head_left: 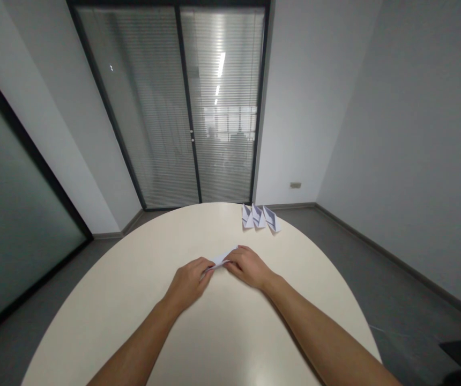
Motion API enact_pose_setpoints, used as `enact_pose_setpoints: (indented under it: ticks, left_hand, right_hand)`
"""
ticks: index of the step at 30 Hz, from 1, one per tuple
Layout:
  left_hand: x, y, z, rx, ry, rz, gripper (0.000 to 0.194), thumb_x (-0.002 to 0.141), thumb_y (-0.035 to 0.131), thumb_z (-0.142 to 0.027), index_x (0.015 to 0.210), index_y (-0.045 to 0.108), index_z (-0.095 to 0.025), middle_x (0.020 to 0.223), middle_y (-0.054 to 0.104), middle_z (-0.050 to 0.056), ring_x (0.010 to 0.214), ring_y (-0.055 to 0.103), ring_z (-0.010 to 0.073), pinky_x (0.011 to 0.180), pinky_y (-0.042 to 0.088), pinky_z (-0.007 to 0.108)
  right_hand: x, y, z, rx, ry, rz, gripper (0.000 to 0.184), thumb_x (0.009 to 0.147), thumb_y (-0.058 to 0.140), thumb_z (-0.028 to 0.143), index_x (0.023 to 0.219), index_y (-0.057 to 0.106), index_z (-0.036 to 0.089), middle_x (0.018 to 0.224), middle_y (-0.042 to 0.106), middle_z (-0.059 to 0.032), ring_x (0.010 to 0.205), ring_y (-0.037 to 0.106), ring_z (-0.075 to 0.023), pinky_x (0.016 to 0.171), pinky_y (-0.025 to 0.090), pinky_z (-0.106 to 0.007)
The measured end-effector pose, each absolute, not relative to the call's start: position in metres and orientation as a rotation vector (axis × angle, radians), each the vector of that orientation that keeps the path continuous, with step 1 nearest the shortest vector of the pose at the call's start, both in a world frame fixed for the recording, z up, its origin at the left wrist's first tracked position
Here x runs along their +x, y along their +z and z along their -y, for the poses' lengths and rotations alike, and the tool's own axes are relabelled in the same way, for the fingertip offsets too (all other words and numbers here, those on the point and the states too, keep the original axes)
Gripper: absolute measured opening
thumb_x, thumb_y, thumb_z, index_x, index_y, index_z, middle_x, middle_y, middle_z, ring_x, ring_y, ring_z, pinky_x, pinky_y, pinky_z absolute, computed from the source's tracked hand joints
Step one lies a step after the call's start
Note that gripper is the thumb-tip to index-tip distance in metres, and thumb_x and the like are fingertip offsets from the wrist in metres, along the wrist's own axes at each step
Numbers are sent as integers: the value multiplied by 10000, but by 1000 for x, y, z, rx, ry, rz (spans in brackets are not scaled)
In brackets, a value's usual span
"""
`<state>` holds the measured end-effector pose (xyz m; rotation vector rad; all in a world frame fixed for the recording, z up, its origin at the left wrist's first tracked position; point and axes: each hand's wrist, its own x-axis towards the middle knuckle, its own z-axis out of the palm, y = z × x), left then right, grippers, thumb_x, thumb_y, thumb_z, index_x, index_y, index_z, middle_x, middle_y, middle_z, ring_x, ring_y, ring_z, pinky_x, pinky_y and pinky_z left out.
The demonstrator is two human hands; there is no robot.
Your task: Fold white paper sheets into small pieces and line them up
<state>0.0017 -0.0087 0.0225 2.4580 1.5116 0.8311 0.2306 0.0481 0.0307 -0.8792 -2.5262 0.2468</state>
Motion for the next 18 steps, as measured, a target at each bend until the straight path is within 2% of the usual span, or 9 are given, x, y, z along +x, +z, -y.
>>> enact_pose_setpoints:
  ticks: [5,10,18]
  left_hand:
    - [0,20,6,2450,818,-1649,199,974,482,-256,1063,660,-240,1037,729,19,952,683,187,845,503,291]
    - [1,21,5,2376,916,-1704,225,995,451,-281,1071,657,-238,1050,735,10,949,688,175,833,504,277]
    - [-3,13,1,2296,1006,-1790,252,985,458,-320,1117,655,-235,1085,739,23,969,691,196,861,518,298]
  right_hand:
    - [229,29,-50,-999,168,2502,252,1010,503,301,896,684,166,872,716,-67,836,618,-188,861,389,-323]
    - [229,28,-49,-982,182,2458,192,985,545,287,1063,680,174,977,710,-69,907,614,-196,854,389,-309]
    - [231,24,-54,-1107,132,2436,187,975,534,219,1072,690,183,992,711,-68,940,614,-204,865,392,-315]
